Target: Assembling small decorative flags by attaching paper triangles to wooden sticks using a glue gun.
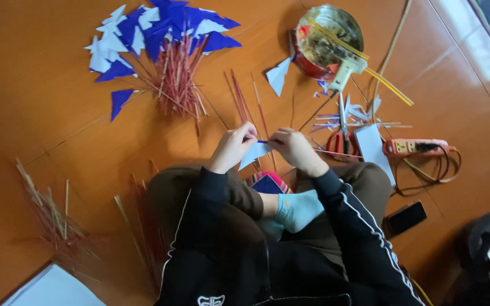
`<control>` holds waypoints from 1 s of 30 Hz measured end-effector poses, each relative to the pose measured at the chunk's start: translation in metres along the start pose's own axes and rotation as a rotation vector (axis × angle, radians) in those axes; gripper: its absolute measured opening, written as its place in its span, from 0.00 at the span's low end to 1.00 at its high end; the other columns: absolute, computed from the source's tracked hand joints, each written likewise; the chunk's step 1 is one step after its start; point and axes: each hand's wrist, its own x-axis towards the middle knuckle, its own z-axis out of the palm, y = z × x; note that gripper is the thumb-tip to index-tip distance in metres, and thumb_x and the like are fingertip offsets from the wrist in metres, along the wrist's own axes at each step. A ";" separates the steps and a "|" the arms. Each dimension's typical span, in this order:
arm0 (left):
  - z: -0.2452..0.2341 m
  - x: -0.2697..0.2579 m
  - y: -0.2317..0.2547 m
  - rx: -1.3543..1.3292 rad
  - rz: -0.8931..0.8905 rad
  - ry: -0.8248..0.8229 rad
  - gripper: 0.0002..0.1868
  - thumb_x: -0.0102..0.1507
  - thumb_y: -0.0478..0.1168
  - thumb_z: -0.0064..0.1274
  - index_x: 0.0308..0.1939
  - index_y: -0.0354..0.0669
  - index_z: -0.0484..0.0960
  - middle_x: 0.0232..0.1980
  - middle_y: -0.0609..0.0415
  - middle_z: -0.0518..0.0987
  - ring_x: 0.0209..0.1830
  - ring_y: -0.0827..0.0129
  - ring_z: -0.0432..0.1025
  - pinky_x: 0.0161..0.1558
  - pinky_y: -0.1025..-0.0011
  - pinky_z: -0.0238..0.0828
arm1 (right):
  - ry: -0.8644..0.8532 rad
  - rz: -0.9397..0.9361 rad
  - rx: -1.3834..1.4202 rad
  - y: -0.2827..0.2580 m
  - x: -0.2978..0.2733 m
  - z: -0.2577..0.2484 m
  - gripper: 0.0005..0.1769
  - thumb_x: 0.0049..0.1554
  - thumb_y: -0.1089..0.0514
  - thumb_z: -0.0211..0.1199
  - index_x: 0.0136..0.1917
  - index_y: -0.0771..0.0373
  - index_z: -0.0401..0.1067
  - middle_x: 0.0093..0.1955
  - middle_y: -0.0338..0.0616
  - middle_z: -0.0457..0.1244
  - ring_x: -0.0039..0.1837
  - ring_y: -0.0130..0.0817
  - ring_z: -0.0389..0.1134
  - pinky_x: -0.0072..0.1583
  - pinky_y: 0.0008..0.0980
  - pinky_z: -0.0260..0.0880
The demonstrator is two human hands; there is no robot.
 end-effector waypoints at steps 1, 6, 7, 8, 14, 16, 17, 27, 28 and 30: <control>-0.004 -0.001 0.003 0.002 -0.004 0.016 0.07 0.62 0.31 0.55 0.41 0.45 0.74 0.37 0.42 0.84 0.42 0.51 0.79 0.44 0.56 0.77 | -0.008 -0.014 -0.002 -0.004 -0.003 -0.006 0.04 0.57 0.58 0.63 0.43 0.61 0.74 0.38 0.51 0.64 0.45 0.51 0.67 0.47 0.42 0.68; -0.009 -0.001 -0.002 -0.046 -0.049 0.049 0.06 0.63 0.32 0.54 0.42 0.45 0.77 0.39 0.43 0.84 0.43 0.52 0.79 0.45 0.58 0.76 | -0.004 0.138 -0.004 -0.016 -0.018 -0.036 0.05 0.57 0.59 0.63 0.45 0.62 0.76 0.40 0.55 0.66 0.47 0.57 0.69 0.48 0.48 0.68; -0.016 -0.001 -0.010 -0.042 -0.054 0.063 0.06 0.63 0.32 0.54 0.42 0.45 0.77 0.39 0.43 0.84 0.43 0.52 0.79 0.45 0.58 0.76 | -0.013 0.124 -0.004 0.002 -0.026 -0.043 0.05 0.57 0.59 0.63 0.45 0.62 0.76 0.40 0.55 0.66 0.47 0.57 0.69 0.48 0.48 0.68; -0.022 -0.001 -0.018 -0.036 -0.070 0.103 0.07 0.63 0.32 0.54 0.44 0.45 0.77 0.39 0.43 0.84 0.43 0.53 0.79 0.45 0.58 0.76 | 0.009 0.229 -0.026 0.020 -0.032 -0.050 0.06 0.58 0.57 0.64 0.47 0.59 0.77 0.41 0.51 0.67 0.47 0.52 0.70 0.48 0.45 0.68; -0.048 -0.009 -0.018 -0.079 -0.115 0.158 0.18 0.64 0.31 0.51 0.58 0.46 0.75 0.40 0.43 0.84 0.37 0.55 0.79 0.44 0.59 0.75 | 0.118 0.462 0.088 0.085 -0.077 -0.073 0.07 0.58 0.56 0.66 0.49 0.57 0.78 0.35 0.43 0.65 0.39 0.35 0.65 0.43 0.35 0.65; -0.049 -0.011 -0.017 -0.103 -0.115 0.158 0.21 0.65 0.31 0.51 0.62 0.46 0.74 0.39 0.44 0.84 0.33 0.58 0.79 0.44 0.60 0.75 | 0.124 0.503 0.195 0.081 -0.082 -0.074 0.07 0.57 0.58 0.64 0.49 0.60 0.78 0.30 0.37 0.63 0.34 0.26 0.59 0.40 0.29 0.61; -0.049 -0.013 -0.020 -0.079 -0.096 0.175 0.24 0.65 0.31 0.50 0.66 0.51 0.72 0.40 0.47 0.85 0.36 0.58 0.79 0.44 0.62 0.75 | 0.118 0.552 0.279 0.088 -0.081 -0.070 0.07 0.58 0.60 0.62 0.49 0.62 0.77 0.32 0.42 0.64 0.36 0.28 0.61 0.39 0.29 0.65; -0.082 -0.023 -0.029 -0.115 -0.144 1.111 0.17 0.71 0.33 0.42 0.64 0.47 0.72 0.45 0.52 0.84 0.49 0.59 0.78 0.55 0.60 0.72 | 0.276 0.451 0.593 0.087 0.028 0.018 0.05 0.56 0.63 0.65 0.47 0.63 0.76 0.37 0.48 0.66 0.40 0.29 0.68 0.43 0.25 0.70; -0.079 -0.021 -0.033 -0.113 -0.143 1.108 0.17 0.71 0.33 0.42 0.64 0.47 0.72 0.45 0.52 0.84 0.49 0.59 0.78 0.55 0.60 0.72 | 0.278 0.453 0.596 0.085 0.047 0.036 0.05 0.56 0.63 0.65 0.47 0.63 0.76 0.37 0.48 0.66 0.40 0.29 0.68 0.43 0.25 0.70; -0.074 -0.017 -0.041 -0.167 -0.236 0.944 0.15 0.71 0.37 0.43 0.62 0.46 0.72 0.46 0.48 0.83 0.49 0.56 0.78 0.53 0.58 0.75 | 0.350 0.400 0.673 0.082 0.085 0.069 0.05 0.53 0.63 0.67 0.45 0.63 0.77 0.38 0.44 0.66 0.41 0.28 0.65 0.43 0.25 0.70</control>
